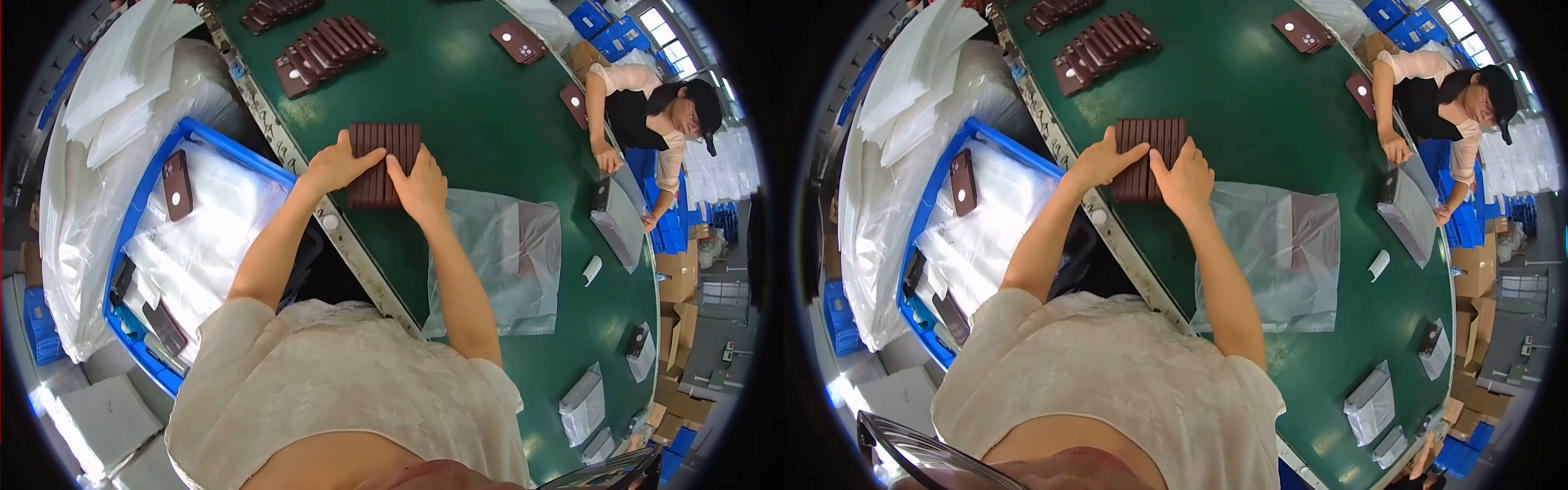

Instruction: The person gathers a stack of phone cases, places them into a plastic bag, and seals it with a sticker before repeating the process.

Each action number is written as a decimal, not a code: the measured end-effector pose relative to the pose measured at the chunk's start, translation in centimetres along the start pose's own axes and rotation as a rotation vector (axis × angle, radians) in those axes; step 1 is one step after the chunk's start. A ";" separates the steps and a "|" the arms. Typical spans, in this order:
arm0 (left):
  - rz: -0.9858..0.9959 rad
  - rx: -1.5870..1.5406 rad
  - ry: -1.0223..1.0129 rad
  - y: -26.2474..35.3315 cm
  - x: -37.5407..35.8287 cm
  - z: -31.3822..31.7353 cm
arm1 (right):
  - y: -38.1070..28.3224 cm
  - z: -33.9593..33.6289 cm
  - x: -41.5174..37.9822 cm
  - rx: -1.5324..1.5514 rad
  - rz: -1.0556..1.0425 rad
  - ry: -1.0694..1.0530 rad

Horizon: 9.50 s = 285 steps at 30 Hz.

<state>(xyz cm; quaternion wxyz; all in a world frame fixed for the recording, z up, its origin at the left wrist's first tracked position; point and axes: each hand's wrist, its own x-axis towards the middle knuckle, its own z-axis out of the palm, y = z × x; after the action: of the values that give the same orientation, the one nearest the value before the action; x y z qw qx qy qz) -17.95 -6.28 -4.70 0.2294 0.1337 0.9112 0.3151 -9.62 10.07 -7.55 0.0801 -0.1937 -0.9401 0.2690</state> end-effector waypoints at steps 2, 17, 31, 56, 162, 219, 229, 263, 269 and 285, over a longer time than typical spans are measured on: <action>0.013 -0.004 -0.020 -0.4 1.1 0.5 | 0.2 0.5 0.7 0.047 -0.017 0.035; 0.784 -0.253 0.209 -5.2 -0.6 6.6 | 2.9 -5.6 1.3 0.668 0.029 -0.176; 0.320 -1.037 0.039 -2.4 -1.3 10.3 | 1.3 -3.6 0.6 0.010 0.091 -0.083; 1.042 -0.291 -0.230 12.2 -17.3 20.4 | 14.9 -19.5 -31.7 0.496 0.507 0.092; 0.038 -0.997 -1.186 6.5 -7.3 16.0 | 16.5 -10.8 -24.0 0.553 -0.045 0.199; 0.527 -0.829 -0.672 6.5 -11.3 24.8 | 17.7 -5.3 -31.4 0.242 0.106 0.771; 0.925 -0.470 -0.303 7.7 -13.2 22.7 | 18.5 -8.8 -29.9 0.485 0.211 0.428; 1.087 -0.359 0.173 5.6 -7.2 18.1 | 8.1 -5.4 -20.4 0.517 0.282 0.741; 1.180 -0.346 0.067 5.5 -8.1 17.0 | 8.4 -5.2 -21.3 0.248 0.111 0.789; 0.851 -0.673 -0.092 7.0 -6.1 18.6 | 10.3 -5.1 -22.1 0.813 0.441 0.756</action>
<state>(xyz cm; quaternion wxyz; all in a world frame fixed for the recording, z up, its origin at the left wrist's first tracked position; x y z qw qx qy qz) -2.61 6.27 -11.16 0.1513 0.4236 0.6146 0.6481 15.18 11.50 -9.80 0.4191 -0.4205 -0.6055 0.5300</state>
